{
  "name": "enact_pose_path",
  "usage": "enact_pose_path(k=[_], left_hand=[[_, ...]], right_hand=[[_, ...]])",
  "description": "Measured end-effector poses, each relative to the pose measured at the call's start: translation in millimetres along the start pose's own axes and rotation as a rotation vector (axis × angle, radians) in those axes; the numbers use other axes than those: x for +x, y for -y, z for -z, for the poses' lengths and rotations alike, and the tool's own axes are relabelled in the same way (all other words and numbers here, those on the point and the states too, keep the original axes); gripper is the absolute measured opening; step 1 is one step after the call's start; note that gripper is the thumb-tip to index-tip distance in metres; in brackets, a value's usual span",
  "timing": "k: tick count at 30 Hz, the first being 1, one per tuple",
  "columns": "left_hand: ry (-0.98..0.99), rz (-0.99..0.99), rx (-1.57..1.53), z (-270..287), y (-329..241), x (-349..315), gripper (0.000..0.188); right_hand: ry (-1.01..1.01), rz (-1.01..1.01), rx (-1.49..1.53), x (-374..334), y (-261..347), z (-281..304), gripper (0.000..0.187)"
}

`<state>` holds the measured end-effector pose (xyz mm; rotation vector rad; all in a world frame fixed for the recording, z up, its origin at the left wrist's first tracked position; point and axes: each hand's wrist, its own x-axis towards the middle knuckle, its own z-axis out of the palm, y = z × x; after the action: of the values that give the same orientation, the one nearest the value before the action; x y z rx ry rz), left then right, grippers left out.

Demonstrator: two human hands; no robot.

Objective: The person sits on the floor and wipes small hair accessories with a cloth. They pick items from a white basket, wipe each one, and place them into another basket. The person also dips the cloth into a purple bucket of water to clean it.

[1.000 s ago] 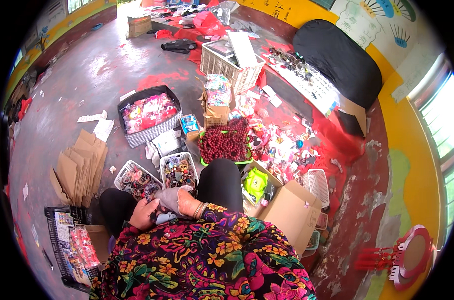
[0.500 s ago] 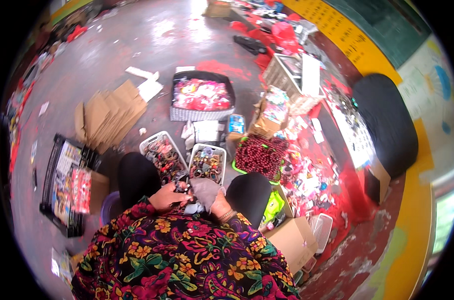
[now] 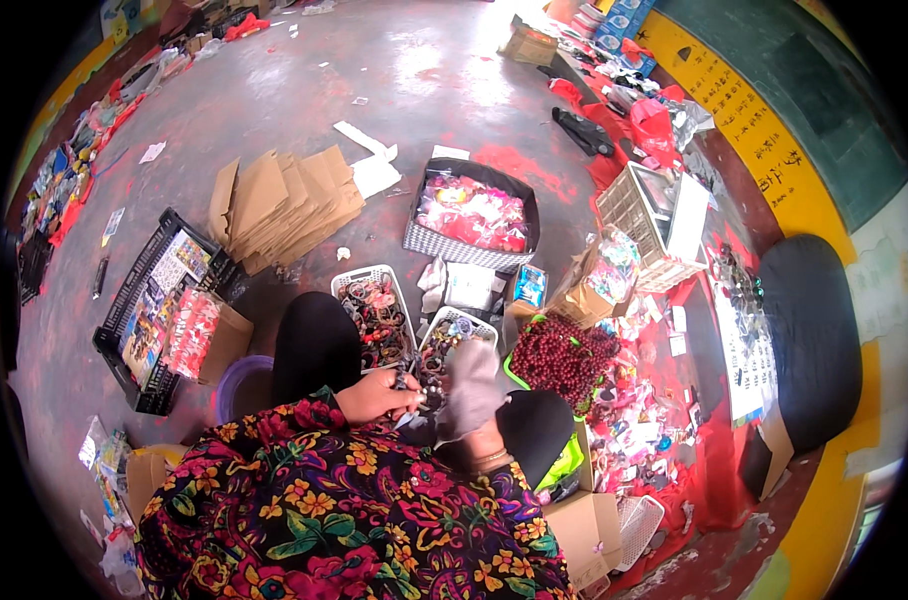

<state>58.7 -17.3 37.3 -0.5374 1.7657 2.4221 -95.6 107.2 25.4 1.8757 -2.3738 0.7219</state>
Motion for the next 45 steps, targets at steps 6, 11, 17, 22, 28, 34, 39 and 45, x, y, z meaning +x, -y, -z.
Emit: enact_pose_path(k=[6,11,17,22,28,34,39,45], left_hand=[[0.011,-0.044,0.096,-12,-7,0,0.007],[0.03,-0.091,-0.035,-4,12,5,0.01],[-0.063,-0.091,-0.269,-4,-5,-9,0.007],[0.136,0.019,-0.139,-9,-1,1,0.012],[0.149,0.016,0.013,-10,2,2,0.02],[0.065,-0.042,-0.131,-10,4,0,0.02],[0.056,-0.042,-0.23,-13,2,0,0.019],[-0.033,-0.156,-0.345,-9,-1,0,0.01]], right_hand=[[0.305,-0.296,0.409,-34,-6,-29,0.031],[0.173,-0.353,0.893,-24,9,-33,0.029],[0.48,-0.093,0.109,23,61,44,0.033],[-0.007,-0.787,2.254,-53,-7,-61,0.039],[0.099,-0.782,1.759,-30,17,-27,0.034],[0.063,-0.427,0.928,-43,-1,-52,0.021],[-0.072,-0.663,1.988,-57,-27,-99,0.027],[0.044,-0.645,1.558,-38,-22,-59,0.026]])
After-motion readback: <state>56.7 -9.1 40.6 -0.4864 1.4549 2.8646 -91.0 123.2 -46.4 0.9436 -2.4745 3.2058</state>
